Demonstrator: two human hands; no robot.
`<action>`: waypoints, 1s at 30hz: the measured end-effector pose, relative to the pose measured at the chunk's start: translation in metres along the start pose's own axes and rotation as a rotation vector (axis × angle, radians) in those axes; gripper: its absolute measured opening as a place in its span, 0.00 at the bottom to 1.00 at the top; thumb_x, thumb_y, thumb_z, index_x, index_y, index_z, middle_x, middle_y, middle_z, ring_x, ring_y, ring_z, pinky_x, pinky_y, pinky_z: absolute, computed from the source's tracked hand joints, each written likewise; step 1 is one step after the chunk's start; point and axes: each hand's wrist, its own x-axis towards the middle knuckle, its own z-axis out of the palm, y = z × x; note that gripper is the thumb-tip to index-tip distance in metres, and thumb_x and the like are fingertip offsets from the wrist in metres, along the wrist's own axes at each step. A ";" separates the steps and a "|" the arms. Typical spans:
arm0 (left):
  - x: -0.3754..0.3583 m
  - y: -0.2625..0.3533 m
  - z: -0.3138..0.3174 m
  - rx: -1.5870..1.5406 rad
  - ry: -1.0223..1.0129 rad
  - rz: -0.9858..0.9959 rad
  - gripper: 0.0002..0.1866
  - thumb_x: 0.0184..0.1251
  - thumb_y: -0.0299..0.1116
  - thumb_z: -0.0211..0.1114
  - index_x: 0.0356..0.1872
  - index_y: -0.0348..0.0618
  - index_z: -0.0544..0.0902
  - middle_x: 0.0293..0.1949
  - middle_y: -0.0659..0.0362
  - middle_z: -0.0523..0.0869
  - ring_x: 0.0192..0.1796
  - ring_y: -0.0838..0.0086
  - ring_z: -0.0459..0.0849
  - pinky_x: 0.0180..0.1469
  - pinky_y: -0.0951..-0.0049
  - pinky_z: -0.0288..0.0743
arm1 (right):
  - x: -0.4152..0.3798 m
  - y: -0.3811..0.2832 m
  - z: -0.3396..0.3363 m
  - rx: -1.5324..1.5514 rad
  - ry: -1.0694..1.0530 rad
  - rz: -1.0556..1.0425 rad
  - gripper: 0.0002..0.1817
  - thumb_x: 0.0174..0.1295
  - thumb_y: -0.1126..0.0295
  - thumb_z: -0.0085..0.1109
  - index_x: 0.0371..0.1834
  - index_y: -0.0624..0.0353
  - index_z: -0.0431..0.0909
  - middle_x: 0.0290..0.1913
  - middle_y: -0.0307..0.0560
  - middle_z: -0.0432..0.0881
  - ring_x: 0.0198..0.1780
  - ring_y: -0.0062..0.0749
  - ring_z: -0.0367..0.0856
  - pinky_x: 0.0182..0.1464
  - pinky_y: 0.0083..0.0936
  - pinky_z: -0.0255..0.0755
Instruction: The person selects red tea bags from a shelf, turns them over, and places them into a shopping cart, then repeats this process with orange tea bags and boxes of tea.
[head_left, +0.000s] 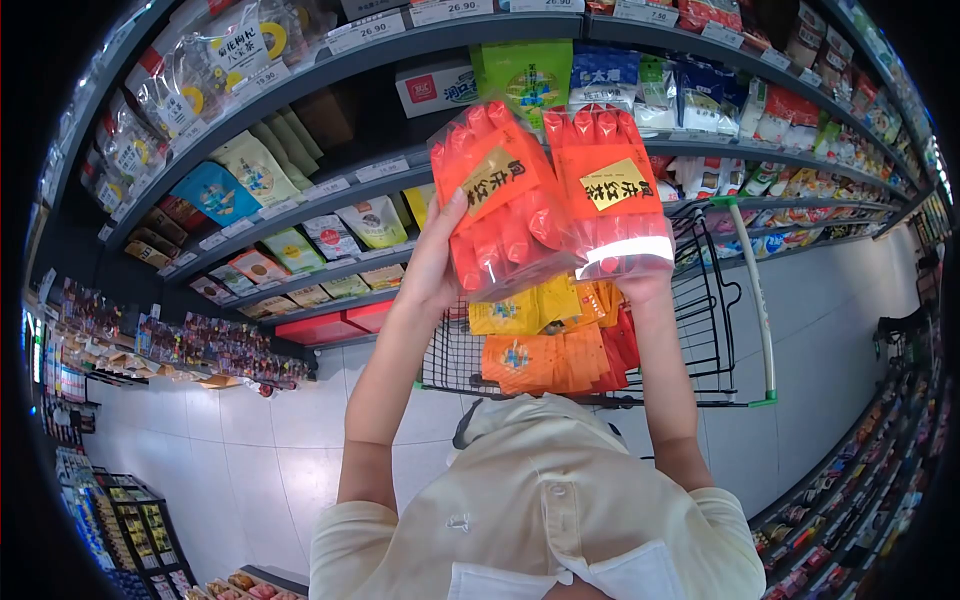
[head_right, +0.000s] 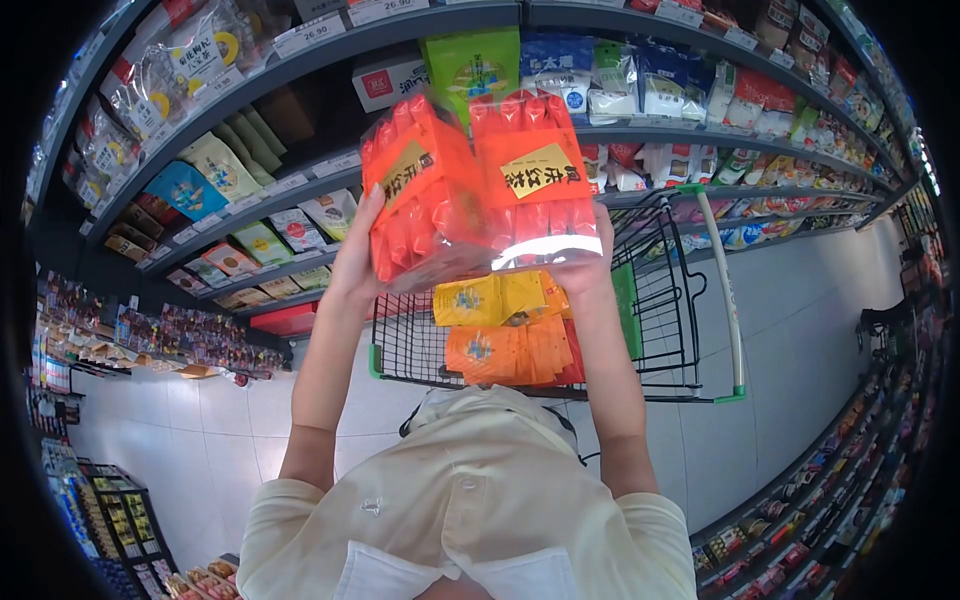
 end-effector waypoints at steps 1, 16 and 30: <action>0.000 0.002 -0.002 -0.028 -0.014 -0.025 0.25 0.65 0.38 0.54 0.59 0.44 0.58 0.54 0.53 0.70 0.54 0.67 0.74 0.52 0.66 0.74 | 0.000 0.000 0.000 0.021 -0.011 0.009 0.21 0.56 0.60 0.45 0.47 0.63 0.72 0.46 0.49 0.77 0.47 0.38 0.76 0.51 0.35 0.68; -0.006 0.000 0.001 0.217 0.033 0.244 0.32 0.61 0.29 0.58 0.65 0.40 0.54 0.56 0.54 0.69 0.54 0.74 0.72 0.53 0.74 0.70 | -0.007 -0.003 -0.003 -0.112 -0.090 -0.109 0.16 0.62 0.69 0.42 0.48 0.69 0.70 0.48 0.53 0.76 0.49 0.38 0.76 0.52 0.34 0.69; -0.023 0.001 0.013 1.100 0.175 0.557 0.42 0.50 0.34 0.68 0.66 0.43 0.55 0.45 0.53 0.67 0.47 0.68 0.71 0.50 0.70 0.68 | -0.016 -0.013 -0.030 -0.240 -0.082 -0.026 0.32 0.58 0.52 0.49 0.60 0.63 0.60 0.58 0.51 0.68 0.57 0.40 0.69 0.58 0.37 0.64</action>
